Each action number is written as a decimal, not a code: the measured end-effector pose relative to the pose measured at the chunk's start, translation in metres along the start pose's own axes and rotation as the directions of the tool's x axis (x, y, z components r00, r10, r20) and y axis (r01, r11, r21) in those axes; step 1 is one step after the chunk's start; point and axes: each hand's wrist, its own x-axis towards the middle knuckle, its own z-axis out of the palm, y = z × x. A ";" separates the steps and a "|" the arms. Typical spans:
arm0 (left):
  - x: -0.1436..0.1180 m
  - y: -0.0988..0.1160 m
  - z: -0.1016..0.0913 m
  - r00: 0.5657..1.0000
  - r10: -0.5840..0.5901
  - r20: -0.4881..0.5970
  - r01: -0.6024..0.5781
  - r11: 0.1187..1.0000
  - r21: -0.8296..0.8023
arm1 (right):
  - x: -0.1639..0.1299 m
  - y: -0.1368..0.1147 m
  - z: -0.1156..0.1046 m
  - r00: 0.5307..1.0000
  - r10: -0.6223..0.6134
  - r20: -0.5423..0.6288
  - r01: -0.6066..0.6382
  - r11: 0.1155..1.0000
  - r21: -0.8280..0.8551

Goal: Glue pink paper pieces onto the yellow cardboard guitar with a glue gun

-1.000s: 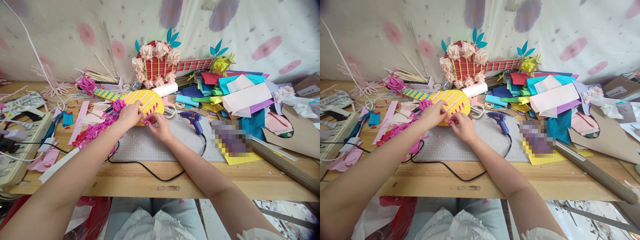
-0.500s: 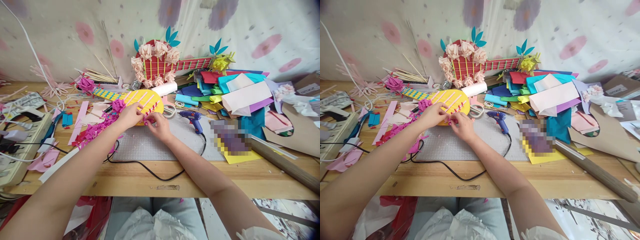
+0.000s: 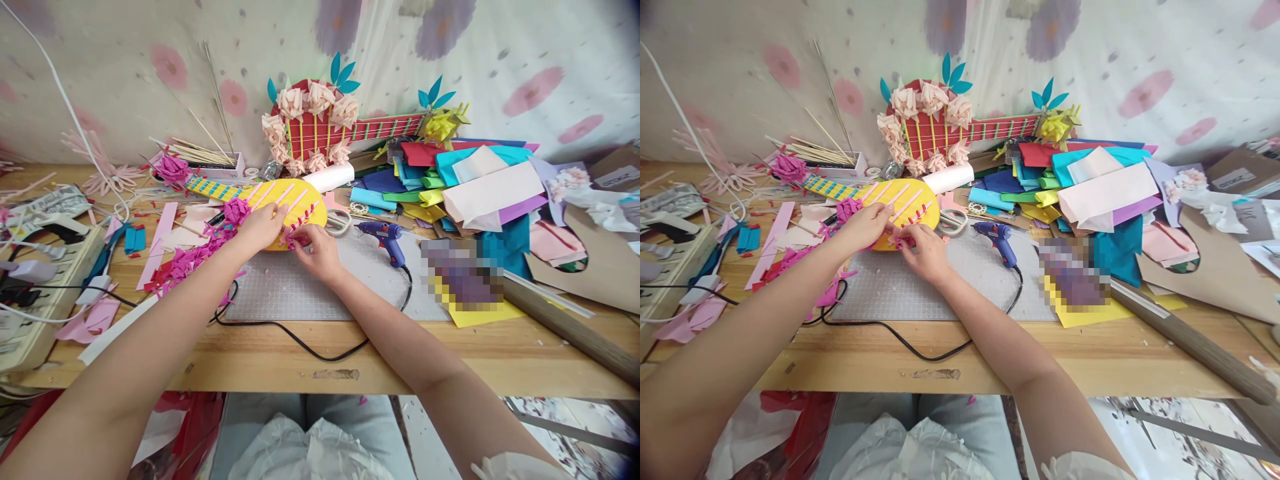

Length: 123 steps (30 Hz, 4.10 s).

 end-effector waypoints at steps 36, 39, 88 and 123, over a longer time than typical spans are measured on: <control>-0.018 0.028 -0.001 0.861 0.259 -0.438 -0.391 0.888 -0.242 | -0.029 0.041 -0.065 0.964 0.152 -0.216 -0.177 0.979 -0.099; -0.043 0.037 0.034 0.873 0.410 -0.266 -0.457 0.876 -0.151 | -0.036 0.048 -0.065 0.973 0.183 -0.141 -0.205 0.964 -0.166; -0.055 -0.010 0.116 0.952 0.290 -0.096 -0.281 0.955 0.100 | -0.039 0.040 -0.042 0.992 0.094 0.086 -0.083 0.989 -0.126; -0.061 -0.010 0.113 0.963 0.264 -0.057 -0.260 0.963 0.072 | -0.044 0.039 -0.047 0.970 0.241 0.033 -0.240 0.970 -0.037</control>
